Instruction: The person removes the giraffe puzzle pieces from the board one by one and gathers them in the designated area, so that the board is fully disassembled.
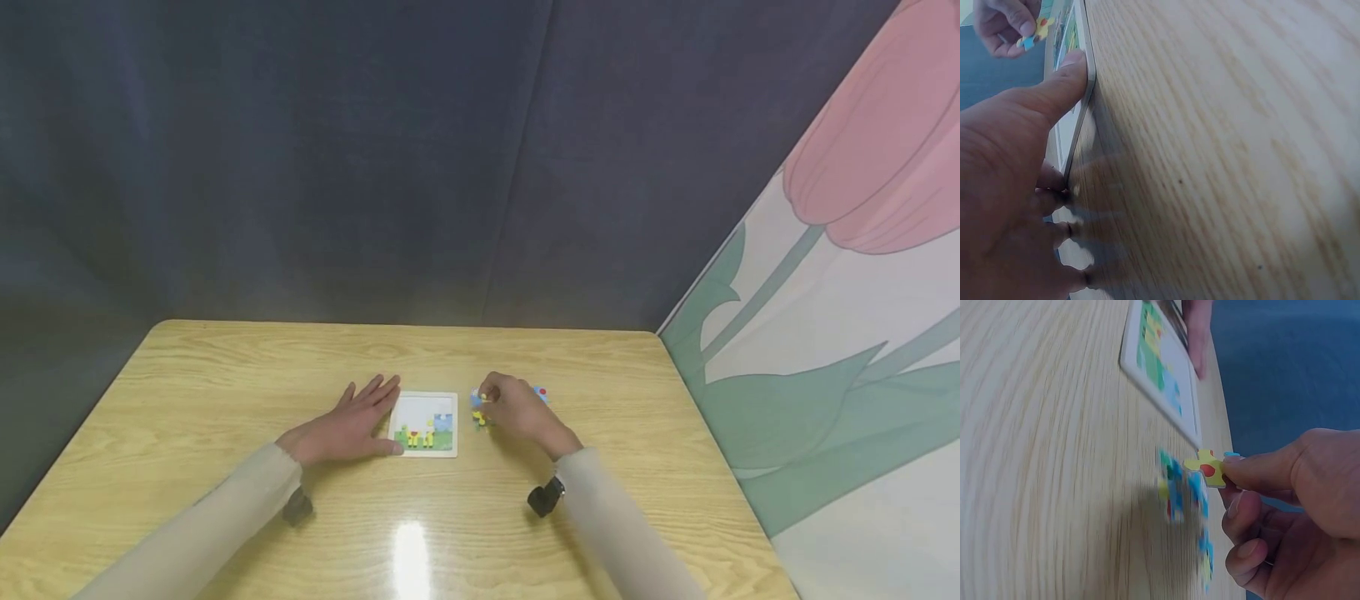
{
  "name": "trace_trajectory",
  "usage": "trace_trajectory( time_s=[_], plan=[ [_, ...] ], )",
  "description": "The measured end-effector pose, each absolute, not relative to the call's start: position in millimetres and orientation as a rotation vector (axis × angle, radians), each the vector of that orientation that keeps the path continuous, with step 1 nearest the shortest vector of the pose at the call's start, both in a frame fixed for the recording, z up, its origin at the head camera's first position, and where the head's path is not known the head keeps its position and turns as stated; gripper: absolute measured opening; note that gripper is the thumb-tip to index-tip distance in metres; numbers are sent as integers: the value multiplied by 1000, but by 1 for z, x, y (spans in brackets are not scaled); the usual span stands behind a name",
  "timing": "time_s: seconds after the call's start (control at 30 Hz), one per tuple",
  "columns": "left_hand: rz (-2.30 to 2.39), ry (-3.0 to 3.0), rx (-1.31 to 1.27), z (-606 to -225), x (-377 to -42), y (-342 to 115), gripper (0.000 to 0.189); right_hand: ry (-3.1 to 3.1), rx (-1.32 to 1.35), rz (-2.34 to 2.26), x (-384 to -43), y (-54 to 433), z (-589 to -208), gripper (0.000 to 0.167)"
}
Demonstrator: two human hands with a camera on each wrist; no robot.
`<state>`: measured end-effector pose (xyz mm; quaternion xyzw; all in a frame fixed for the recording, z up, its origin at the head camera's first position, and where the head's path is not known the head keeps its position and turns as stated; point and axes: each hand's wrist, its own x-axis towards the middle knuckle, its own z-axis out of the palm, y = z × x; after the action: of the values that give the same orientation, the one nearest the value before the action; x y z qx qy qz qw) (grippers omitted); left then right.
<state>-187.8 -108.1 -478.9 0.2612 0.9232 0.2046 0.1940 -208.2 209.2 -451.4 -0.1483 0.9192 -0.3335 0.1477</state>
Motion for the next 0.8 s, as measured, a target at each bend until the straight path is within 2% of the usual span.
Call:
trace_trajectory(
  time_s=[0.47,0.8],
  plan=[
    [592,2591,751,-481,-189,-111,98,2672,-373,-897,-203,254,-455,4],
    [616,2583,754,-480,-188,-111,98,2777,-368,-784,-203,259,-463,16]
  ],
)
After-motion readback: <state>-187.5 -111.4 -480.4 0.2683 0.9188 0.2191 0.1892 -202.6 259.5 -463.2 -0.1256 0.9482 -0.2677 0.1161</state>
